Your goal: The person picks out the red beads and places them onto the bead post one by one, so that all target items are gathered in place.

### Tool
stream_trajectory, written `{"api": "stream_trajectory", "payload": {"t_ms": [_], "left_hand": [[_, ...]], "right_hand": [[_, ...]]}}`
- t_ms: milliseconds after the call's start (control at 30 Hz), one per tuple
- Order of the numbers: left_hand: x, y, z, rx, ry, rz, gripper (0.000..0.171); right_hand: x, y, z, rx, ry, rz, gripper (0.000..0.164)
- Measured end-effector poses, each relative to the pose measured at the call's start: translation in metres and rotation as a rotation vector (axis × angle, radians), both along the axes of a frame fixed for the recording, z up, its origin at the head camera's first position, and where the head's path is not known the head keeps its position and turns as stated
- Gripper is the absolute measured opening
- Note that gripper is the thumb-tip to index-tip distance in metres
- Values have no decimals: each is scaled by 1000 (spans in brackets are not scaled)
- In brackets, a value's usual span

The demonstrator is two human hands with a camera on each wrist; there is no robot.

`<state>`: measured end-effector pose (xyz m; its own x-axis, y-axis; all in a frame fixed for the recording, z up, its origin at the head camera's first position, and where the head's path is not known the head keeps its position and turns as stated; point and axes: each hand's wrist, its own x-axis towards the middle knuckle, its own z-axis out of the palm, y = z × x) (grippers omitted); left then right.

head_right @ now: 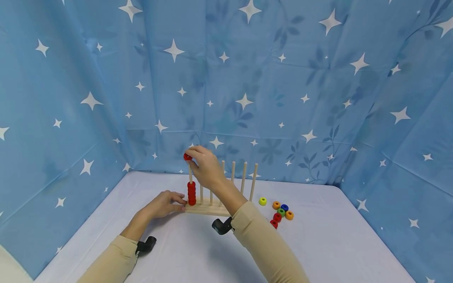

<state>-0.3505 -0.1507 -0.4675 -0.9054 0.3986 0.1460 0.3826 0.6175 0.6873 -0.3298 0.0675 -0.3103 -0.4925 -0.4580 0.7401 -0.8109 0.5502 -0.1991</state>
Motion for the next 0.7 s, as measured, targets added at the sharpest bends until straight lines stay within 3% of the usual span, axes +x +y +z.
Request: {"api": "stream_trajectory", "payload": {"t_ms": [700], "left_hand": [[2,0,1,7,-11,1,18]], "right_hand": [[-7,-4,-7,31,-23,-41,29]]}}
